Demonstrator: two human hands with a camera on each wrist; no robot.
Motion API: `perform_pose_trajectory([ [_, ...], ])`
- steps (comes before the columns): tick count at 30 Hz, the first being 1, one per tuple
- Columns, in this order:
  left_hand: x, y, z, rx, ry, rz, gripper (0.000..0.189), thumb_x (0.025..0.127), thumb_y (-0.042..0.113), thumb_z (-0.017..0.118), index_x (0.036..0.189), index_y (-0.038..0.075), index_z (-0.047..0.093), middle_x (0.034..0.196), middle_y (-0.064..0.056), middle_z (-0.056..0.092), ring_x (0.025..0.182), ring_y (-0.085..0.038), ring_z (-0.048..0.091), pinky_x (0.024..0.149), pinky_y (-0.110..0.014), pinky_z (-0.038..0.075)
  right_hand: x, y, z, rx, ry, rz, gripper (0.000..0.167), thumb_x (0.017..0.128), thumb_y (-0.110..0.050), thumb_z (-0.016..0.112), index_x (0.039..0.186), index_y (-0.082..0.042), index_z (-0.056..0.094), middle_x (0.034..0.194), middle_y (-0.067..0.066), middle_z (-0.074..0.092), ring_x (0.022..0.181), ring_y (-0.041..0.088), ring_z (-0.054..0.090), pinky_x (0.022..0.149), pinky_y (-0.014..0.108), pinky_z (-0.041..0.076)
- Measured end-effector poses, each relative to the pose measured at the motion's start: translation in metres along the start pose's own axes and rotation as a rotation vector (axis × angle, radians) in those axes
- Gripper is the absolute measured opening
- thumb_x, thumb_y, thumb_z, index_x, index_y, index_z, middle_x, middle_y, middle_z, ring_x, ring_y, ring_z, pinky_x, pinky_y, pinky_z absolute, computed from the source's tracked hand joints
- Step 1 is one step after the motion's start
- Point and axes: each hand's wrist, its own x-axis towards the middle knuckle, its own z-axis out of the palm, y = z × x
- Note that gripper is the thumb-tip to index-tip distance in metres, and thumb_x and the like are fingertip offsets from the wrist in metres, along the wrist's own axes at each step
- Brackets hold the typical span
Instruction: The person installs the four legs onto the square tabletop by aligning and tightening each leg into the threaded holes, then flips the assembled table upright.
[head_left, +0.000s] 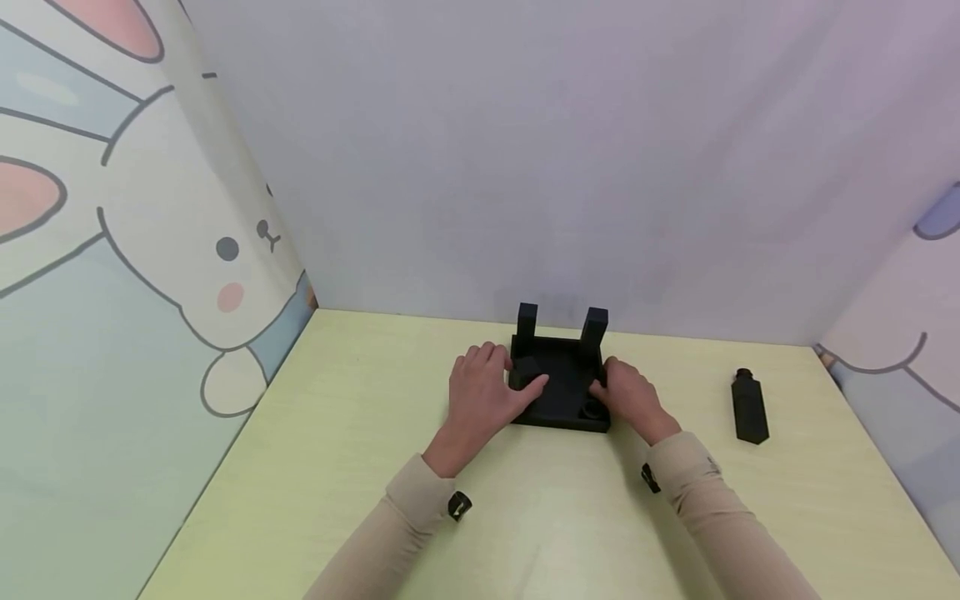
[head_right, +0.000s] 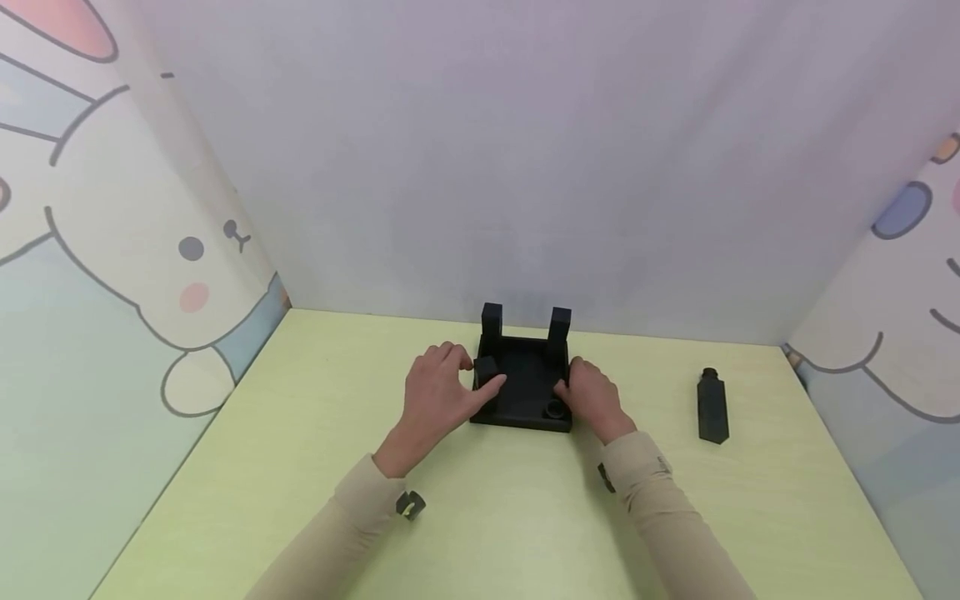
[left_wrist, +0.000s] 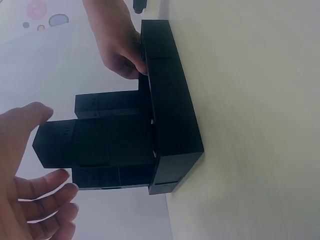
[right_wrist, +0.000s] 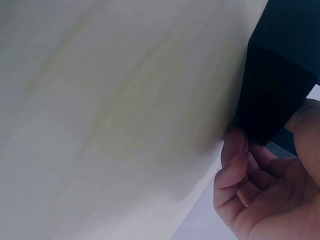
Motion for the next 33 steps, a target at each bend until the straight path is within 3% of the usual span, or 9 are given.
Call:
perform_pose_trajectory([
  [6,0.0032,0.0019,-0.001,0.006,-0.018,0.001,0.043,0.084,0.054,0.073,0.084,0.012,0.066,0.082,0.0,0.064,0.077,-0.019,0.057,0.068,-0.033,0.047,0.0004,-0.0006,-0.0002,0.003,-0.006,-0.001,0.024,0.098,-0.022,0.056,0.1,0.002,0.054,0.083,0.014,0.057,0.068,0.024,0.053,0.059,0.035,0.042],
  [12,0.0031,0.0004,-0.0044,-0.171,-0.15,0.007,0.03,0.084,0.033,0.072,0.106,0.012,0.071,0.104,-0.004,0.069,0.092,-0.023,0.062,0.081,-0.038,0.053,0.0012,-0.0009,-0.0011,-0.003,-0.009,0.013,0.024,0.098,-0.022,0.057,0.1,0.002,0.053,0.084,0.014,0.057,0.069,0.024,0.053,0.059,0.036,0.042],
  [15,0.0025,-0.0015,-0.0048,-0.267,-0.231,-0.012,0.034,0.084,0.027,0.069,0.115,0.015,0.07,0.115,-0.004,0.067,0.099,-0.023,0.061,0.085,-0.04,0.053,0.002,-0.0002,-0.0007,-0.001,-0.014,0.014,0.024,0.098,-0.022,0.057,0.101,0.002,0.053,0.084,0.014,0.057,0.07,0.024,0.053,0.059,0.036,0.042],
  [18,0.002,-0.0028,-0.0037,-0.314,-0.265,-0.027,0.039,0.084,0.026,0.068,0.123,0.019,0.068,0.121,-0.004,0.065,0.103,-0.023,0.06,0.087,-0.041,0.053,0.0022,0.0005,-0.0001,0.003,-0.018,0.015,0.024,0.098,-0.022,0.057,0.101,0.002,0.053,0.084,0.014,0.058,0.07,0.024,0.053,0.06,0.036,0.042],
  [22,0.003,-0.0032,-0.0022,-0.272,-0.227,-0.037,0.042,0.087,0.04,0.071,0.123,0.018,0.067,0.121,-0.005,0.066,0.104,-0.025,0.062,0.087,-0.042,0.053,0.0021,0.0008,-0.0001,0.008,-0.02,0.02,0.024,0.098,-0.022,0.056,0.101,0.002,0.053,0.084,0.013,0.058,0.069,0.024,0.053,0.059,0.035,0.042],
  [27,0.0033,-0.0031,-0.0017,-0.112,-0.107,-0.023,0.052,0.084,0.062,0.072,0.101,0.013,0.065,0.101,-0.002,0.066,0.088,-0.022,0.06,0.075,-0.036,0.05,0.0025,0.0018,0.0001,0.007,-0.017,0.023,0.024,0.098,-0.022,0.056,0.101,0.002,0.053,0.084,0.013,0.058,0.069,0.024,0.053,0.059,0.035,0.042],
  [30,0.0023,-0.0027,-0.0018,-0.073,-0.054,0.0,0.05,0.084,0.061,0.073,0.092,0.013,0.061,0.091,0.0,0.063,0.082,-0.019,0.058,0.069,-0.033,0.046,0.003,0.0025,0.0011,0.004,-0.019,0.022,0.024,0.098,-0.022,0.056,0.101,0.002,0.053,0.084,0.013,0.057,0.07,0.024,0.053,0.06,0.035,0.042],
  [33,0.0017,-0.0022,-0.0021,-0.094,-0.046,0.016,0.044,0.085,0.055,0.074,0.091,0.013,0.061,0.089,-0.001,0.062,0.081,-0.019,0.058,0.07,-0.032,0.046,0.0032,0.0027,0.0015,0.003,-0.018,0.021,0.023,0.097,-0.021,0.056,0.101,0.002,0.053,0.084,0.013,0.057,0.07,0.024,0.053,0.06,0.035,0.042],
])
